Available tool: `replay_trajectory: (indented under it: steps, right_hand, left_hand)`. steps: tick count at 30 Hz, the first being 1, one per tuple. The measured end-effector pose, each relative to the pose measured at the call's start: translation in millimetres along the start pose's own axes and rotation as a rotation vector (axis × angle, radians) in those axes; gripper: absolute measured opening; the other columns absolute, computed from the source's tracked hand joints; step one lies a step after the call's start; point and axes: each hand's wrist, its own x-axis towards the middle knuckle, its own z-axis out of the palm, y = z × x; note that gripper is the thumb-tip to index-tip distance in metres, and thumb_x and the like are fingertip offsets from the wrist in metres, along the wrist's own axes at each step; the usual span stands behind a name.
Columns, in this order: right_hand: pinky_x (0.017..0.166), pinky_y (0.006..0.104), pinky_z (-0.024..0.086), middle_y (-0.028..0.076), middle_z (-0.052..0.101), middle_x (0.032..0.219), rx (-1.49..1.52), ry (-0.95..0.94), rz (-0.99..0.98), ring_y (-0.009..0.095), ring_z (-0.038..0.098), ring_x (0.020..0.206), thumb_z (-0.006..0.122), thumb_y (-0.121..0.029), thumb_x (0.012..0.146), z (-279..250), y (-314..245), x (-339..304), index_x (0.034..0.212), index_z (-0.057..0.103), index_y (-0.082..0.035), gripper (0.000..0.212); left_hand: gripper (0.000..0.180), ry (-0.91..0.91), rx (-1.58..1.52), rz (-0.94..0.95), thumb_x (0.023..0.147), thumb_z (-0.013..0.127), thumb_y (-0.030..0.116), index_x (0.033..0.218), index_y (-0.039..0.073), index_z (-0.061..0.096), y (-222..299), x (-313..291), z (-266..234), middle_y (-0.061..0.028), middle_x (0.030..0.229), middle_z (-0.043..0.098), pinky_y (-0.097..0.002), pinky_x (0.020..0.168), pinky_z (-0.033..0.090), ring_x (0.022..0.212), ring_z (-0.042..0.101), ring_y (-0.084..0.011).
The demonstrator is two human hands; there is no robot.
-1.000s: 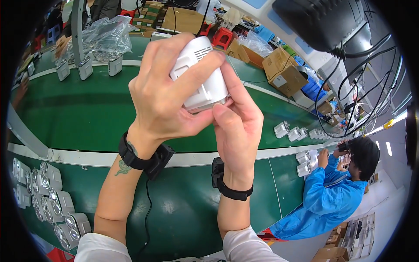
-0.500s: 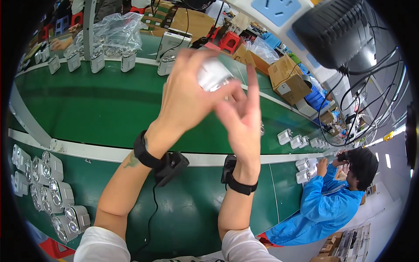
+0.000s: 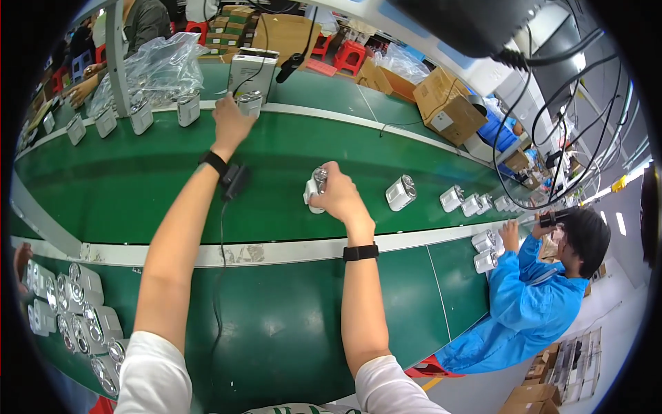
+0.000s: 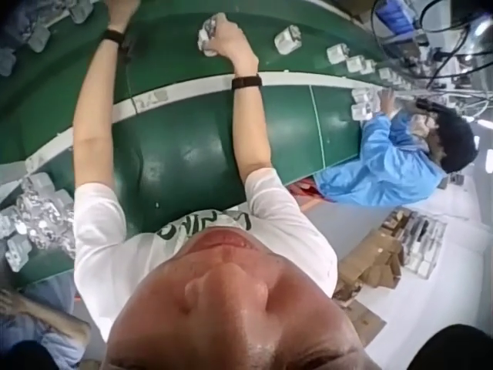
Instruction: The person picks up a white device from the conveyor belt, turns it over, and presses a silver component into its base. They place the device back on the belt and repeat the process with several more devices.
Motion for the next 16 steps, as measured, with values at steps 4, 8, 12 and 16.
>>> replay_trajectory:
  steps: [4,8,12,16]
  right_hand:
    - [0.09,0.0434,0.052,0.025,0.065,0.109,0.017,-0.029,0.04,0.041,0.064,0.103,0.086,-0.02,0.06,-8.1,9.9,-5.7,0.138,0.041,-0.001,0.092]
    - [0.095,0.0435,0.049,0.027,0.058,0.124,0.127,0.097,-0.075,0.043,0.057,0.115,0.086,-0.026,0.065,-25.5,-28.5,-15.6,0.144,0.036,-0.001,0.097]
    - [0.093,0.0444,0.049,0.026,0.056,0.128,0.146,0.36,-0.213,0.043,0.057,0.113,0.08,-0.026,0.074,-32.3,-23.6,-7.3,0.143,0.038,-0.001,0.084]
    - [0.101,0.0412,0.046,0.024,0.05,0.137,0.453,0.589,-0.233,0.041,0.053,0.121,0.077,-0.026,0.08,-31.8,-21.3,-2.0,0.143,0.038,-0.002,0.078]
  left_hand:
    - [0.091,0.045,-0.139,0.111,0.074,0.077,0.025,0.145,-0.008,0.031,-45.6,31.4,71.3,-0.0276,0.133,0.052,-0.0451,0.104,0.041,0.125,0.05,-0.0398]
    - [0.059,0.057,-0.161,0.376,0.082,0.072,0.022,0.133,0.001,0.053,-132.5,77.5,65.3,-0.0192,0.119,0.062,-0.0396,0.091,0.05,0.108,0.061,-0.0322]
    - [0.051,-0.099,-0.311,0.064,0.081,0.074,0.02,0.129,0.007,0.06,-77.6,52.0,66.1,-0.0143,0.106,0.067,-0.0376,0.082,0.051,0.088,0.066,-0.0259]
    - [0.057,-0.14,-0.594,0.294,0.081,0.075,0.02,0.135,0.012,0.058,15.3,16.4,45.1,-0.0119,0.111,0.067,-0.0404,0.091,0.051,0.092,0.066,-0.0273]
